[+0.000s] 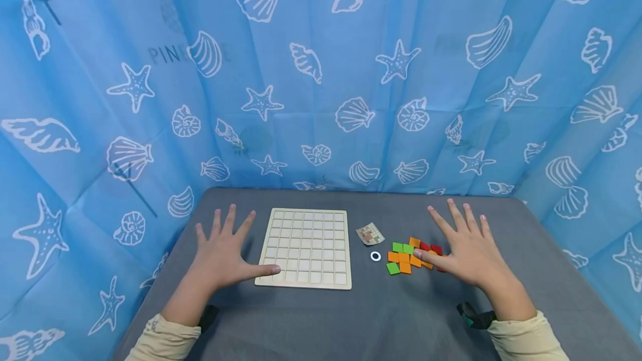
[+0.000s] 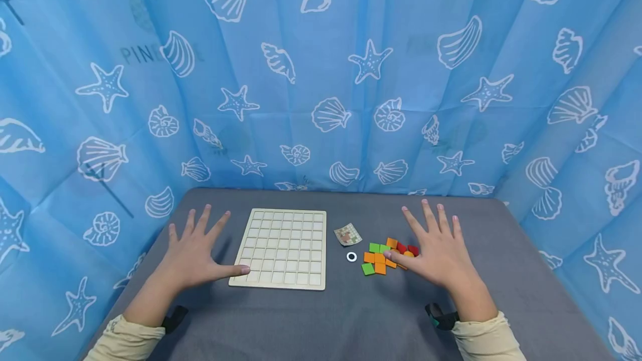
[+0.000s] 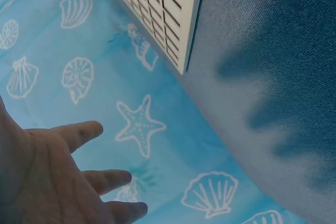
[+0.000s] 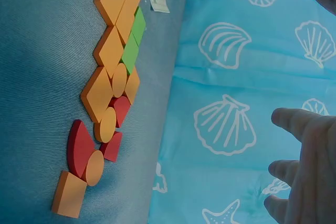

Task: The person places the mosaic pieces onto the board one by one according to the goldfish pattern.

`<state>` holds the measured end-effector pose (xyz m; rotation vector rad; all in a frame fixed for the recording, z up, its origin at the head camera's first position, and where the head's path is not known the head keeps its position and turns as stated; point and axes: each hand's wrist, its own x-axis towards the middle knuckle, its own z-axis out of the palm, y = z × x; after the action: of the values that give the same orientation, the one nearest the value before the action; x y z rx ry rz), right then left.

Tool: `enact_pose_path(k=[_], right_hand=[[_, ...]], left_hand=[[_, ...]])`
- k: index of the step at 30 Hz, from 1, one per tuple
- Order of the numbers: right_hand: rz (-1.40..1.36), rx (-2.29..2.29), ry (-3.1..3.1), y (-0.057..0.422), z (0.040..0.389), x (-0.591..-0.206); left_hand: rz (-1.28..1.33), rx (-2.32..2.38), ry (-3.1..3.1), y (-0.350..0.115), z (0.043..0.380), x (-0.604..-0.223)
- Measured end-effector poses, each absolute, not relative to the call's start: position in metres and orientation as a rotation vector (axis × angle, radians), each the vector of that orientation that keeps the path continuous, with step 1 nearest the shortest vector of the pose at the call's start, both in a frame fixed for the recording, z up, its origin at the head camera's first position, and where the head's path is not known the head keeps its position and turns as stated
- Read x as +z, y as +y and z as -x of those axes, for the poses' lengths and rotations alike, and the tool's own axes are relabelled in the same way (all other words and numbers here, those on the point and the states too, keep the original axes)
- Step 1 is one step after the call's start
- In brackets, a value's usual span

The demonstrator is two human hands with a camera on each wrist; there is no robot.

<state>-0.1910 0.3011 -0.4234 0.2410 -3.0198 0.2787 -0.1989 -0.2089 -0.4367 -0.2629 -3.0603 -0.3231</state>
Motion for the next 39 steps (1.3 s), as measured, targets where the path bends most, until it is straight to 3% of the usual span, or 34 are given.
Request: enact_pose_path(k=[12, 39], right_hand=[[-0.239, 0.387, -3.012, 0.304, 0.19, -0.422], [-0.259, 0.925, -2.959, 0.336, 0.188, -0.468]], left_hand=[[0.37, -0.406, -3.006, -0.205, 0.201, -0.437], [0.028, -1.301, -2.911, -0.2, 0.227, -0.478]])
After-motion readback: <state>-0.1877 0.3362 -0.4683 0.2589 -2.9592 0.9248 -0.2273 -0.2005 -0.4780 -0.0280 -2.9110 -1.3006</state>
